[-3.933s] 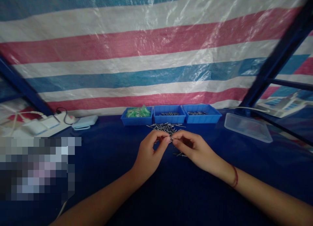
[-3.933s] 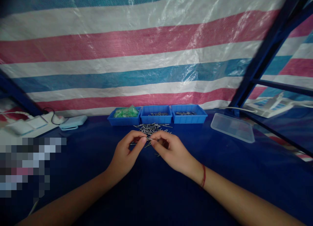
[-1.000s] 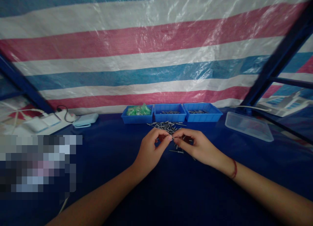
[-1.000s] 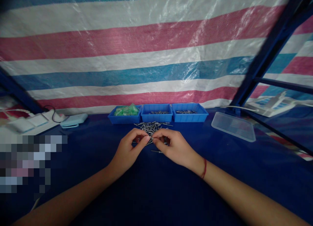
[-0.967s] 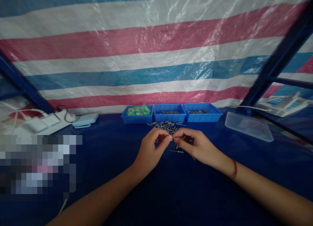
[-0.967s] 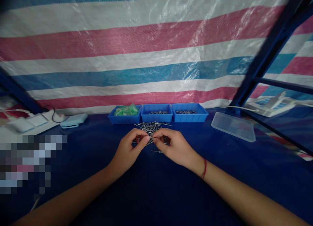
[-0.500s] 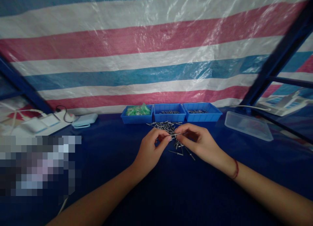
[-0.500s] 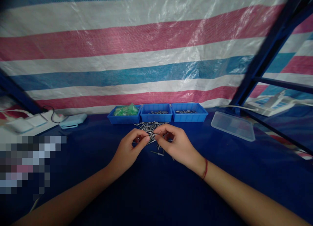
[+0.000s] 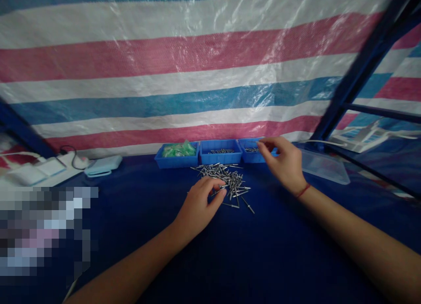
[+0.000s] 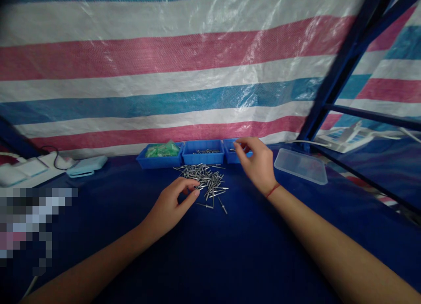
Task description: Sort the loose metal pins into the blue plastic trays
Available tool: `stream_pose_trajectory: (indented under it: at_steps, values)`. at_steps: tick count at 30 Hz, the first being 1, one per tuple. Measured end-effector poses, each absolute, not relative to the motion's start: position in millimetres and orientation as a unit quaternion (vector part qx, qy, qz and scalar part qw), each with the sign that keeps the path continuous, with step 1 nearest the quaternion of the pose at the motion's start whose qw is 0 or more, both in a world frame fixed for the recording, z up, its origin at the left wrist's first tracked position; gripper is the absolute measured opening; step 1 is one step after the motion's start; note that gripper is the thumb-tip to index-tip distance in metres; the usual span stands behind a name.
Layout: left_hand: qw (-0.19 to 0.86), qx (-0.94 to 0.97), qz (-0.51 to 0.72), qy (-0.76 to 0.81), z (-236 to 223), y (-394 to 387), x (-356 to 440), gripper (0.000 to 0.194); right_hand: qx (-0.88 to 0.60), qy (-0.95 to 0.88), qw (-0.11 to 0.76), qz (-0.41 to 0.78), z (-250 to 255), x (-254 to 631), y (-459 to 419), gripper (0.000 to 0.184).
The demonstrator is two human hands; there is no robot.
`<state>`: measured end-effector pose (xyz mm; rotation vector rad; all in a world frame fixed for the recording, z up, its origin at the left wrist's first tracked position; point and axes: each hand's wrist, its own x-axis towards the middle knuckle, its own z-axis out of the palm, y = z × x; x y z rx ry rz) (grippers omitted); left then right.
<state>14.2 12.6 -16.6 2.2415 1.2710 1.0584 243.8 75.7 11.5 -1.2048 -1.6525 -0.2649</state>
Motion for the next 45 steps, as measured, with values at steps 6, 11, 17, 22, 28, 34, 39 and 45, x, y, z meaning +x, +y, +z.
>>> stream_pose_trajectory:
  at_steps: [6,11,17,22,28,34,39,45]
  values:
    - [0.140,0.850,0.237,0.449,-12.9,7.1,14.4,0.014,-0.607,-0.652,0.430,-0.146,-3.5,276.3,103.6,0.030]
    - [0.125,0.862,0.209,0.445,-12.8,7.0,14.6,0.015,-0.546,-0.702,0.447,-0.099,1.5,251.0,84.1,0.020]
    - [0.101,0.844,0.244,0.467,-15.9,8.4,14.7,0.016,-0.410,-0.822,0.388,0.070,14.1,216.6,44.8,0.020]
    - [0.149,0.779,0.383,0.474,-13.7,13.8,12.1,0.011,-0.344,-0.877,0.305,0.139,10.2,199.9,28.4,0.012]
    - [0.204,0.732,0.465,0.454,-12.4,12.0,13.2,0.011,-0.341,-0.868,0.312,0.180,4.6,191.4,24.1,0.011]
    - [0.245,0.716,0.466,0.459,-11.8,9.6,14.1,0.017,-0.352,-0.839,0.325,0.258,4.2,187.1,21.2,0.018]
    - [0.247,0.720,0.464,0.452,-10.9,10.4,13.8,0.011,-0.366,-0.823,0.329,0.284,2.3,185.6,21.7,0.020]
    - [0.242,0.723,0.465,0.450,-10.6,10.4,12.4,0.010,-0.360,-0.816,0.333,0.307,3.4,183.7,21.1,0.021]
